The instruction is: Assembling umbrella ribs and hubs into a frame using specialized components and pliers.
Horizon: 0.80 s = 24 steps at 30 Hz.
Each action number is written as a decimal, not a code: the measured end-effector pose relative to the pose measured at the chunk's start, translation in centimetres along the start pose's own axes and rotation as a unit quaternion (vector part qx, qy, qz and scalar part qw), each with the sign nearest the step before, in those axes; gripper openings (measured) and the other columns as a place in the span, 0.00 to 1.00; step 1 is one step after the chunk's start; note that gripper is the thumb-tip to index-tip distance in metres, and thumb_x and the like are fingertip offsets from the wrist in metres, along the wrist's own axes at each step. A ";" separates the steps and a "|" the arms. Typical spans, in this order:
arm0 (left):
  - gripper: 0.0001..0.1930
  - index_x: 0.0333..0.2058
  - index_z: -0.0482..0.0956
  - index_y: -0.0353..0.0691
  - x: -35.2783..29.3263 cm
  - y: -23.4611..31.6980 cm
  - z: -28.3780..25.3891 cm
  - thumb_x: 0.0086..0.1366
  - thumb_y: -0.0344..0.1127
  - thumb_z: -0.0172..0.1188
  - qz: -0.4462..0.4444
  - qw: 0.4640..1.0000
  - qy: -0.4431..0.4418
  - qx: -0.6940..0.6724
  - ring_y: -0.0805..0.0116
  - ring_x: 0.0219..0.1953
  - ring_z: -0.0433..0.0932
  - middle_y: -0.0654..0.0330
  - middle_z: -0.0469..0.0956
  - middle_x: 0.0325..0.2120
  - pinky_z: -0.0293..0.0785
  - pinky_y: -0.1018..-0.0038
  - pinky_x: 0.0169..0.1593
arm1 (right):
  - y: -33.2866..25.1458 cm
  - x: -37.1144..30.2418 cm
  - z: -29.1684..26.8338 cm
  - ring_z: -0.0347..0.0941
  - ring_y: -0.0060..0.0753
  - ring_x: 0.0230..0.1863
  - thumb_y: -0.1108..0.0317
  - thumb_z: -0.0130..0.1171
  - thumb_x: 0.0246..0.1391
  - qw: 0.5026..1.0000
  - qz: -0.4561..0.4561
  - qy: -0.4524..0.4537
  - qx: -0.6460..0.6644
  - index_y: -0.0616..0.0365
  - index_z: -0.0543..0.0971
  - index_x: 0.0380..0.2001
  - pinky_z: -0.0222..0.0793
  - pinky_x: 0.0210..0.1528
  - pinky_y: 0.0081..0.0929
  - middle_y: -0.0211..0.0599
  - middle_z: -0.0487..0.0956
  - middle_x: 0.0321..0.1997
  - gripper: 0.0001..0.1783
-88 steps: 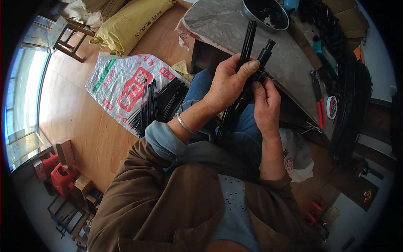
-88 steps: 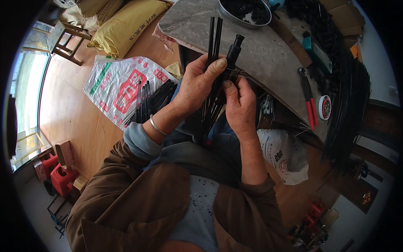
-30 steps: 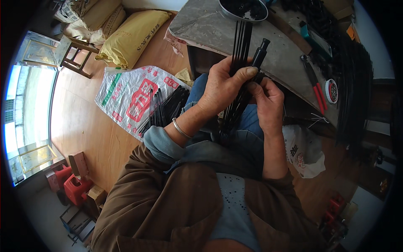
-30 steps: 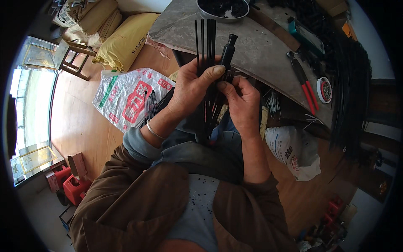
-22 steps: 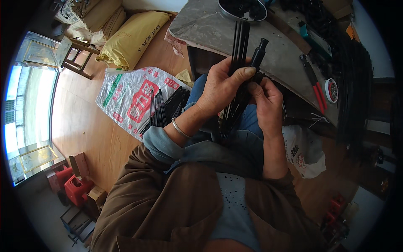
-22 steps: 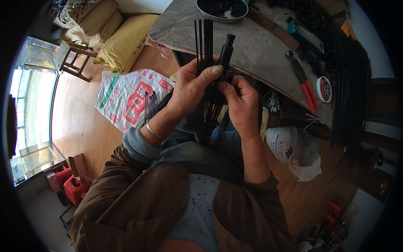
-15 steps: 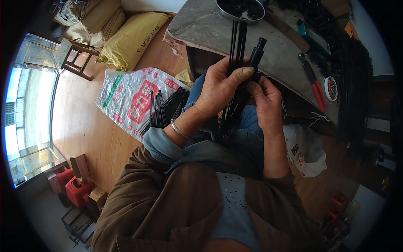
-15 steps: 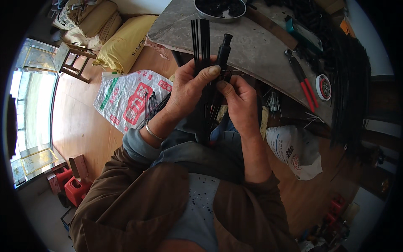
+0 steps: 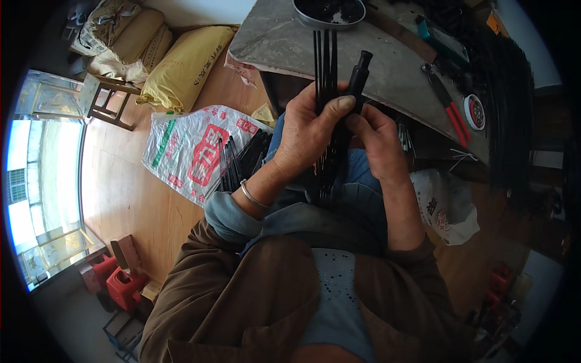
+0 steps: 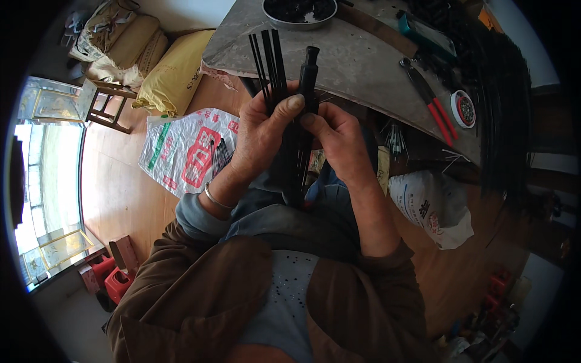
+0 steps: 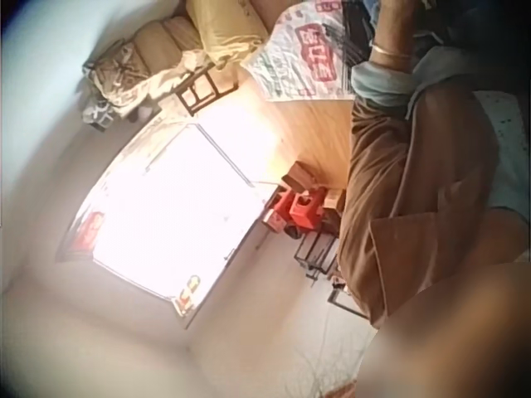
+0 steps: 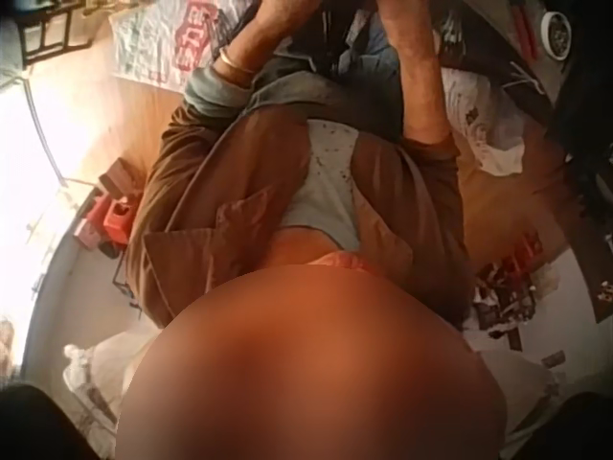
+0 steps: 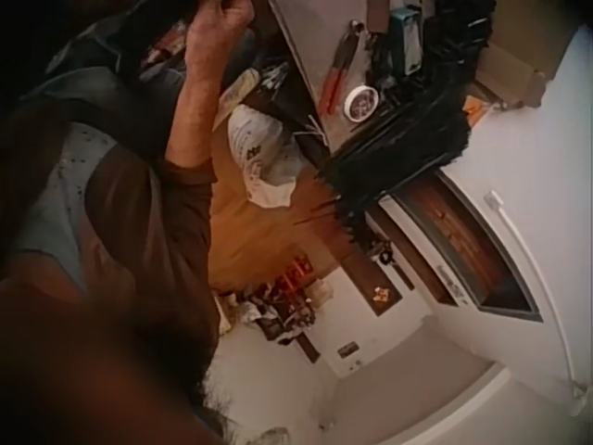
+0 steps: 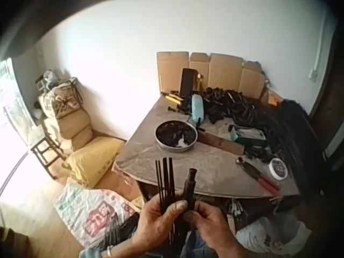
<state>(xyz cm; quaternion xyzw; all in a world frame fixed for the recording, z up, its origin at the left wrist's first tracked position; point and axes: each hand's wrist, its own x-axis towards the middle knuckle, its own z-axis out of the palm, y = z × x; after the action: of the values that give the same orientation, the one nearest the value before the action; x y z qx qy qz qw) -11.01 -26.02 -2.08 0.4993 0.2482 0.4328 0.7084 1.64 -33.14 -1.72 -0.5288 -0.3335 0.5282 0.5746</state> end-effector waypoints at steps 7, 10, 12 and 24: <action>0.13 0.45 0.75 0.34 -0.1 0.4 0.4 0.66 0.34 0.58 0.009 0.999 0.001 0.054 0.80 0.34 0.73 0.65 0.77 0.32 0.71 0.81 0.39 | 0.6 -0.2 0.0 0.64 0.08 0.27 0.66 0.59 0.58 0.999 -0.018 0.032 -0.014 0.59 0.76 0.32 0.61 0.27 0.11 0.20 0.73 0.25 0.07; 0.13 0.45 0.75 0.33 0.0 0.2 0.2 0.66 0.35 0.57 0.027 0.996 -0.003 0.088 0.79 0.35 0.73 0.64 0.76 0.32 0.71 0.80 0.40 | 0.6 -0.4 0.5 0.63 0.09 0.26 0.67 0.60 0.57 0.997 -0.038 0.050 -0.039 0.60 0.76 0.31 0.60 0.27 0.12 0.19 0.72 0.24 0.07; 0.13 0.44 0.75 0.33 0.1 0.3 0.2 0.66 0.35 0.57 0.037 0.993 -0.009 0.110 0.77 0.35 0.74 0.64 0.76 0.32 0.71 0.80 0.40 | 0.3 -0.6 0.7 0.62 0.09 0.25 0.68 0.60 0.57 0.995 -0.059 0.067 -0.048 0.60 0.76 0.30 0.59 0.27 0.13 0.19 0.72 0.23 0.07; 0.14 0.45 0.77 0.35 0.5 1.7 0.0 0.65 0.38 0.58 -0.086 0.992 -0.084 -0.028 0.77 0.35 0.76 0.63 0.79 0.32 0.73 0.80 0.41 | 0.3 -0.9 -0.1 0.62 0.10 0.21 0.63 0.64 0.54 0.993 -0.047 0.065 -0.082 0.58 0.76 0.25 0.57 0.22 0.13 0.20 0.69 0.18 0.11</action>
<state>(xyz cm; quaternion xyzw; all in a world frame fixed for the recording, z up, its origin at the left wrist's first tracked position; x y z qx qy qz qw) -11.33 -25.38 -0.47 0.4903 0.2175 0.3335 0.7753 1.43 -34.05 -1.90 -0.5911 -0.3619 0.4359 0.5741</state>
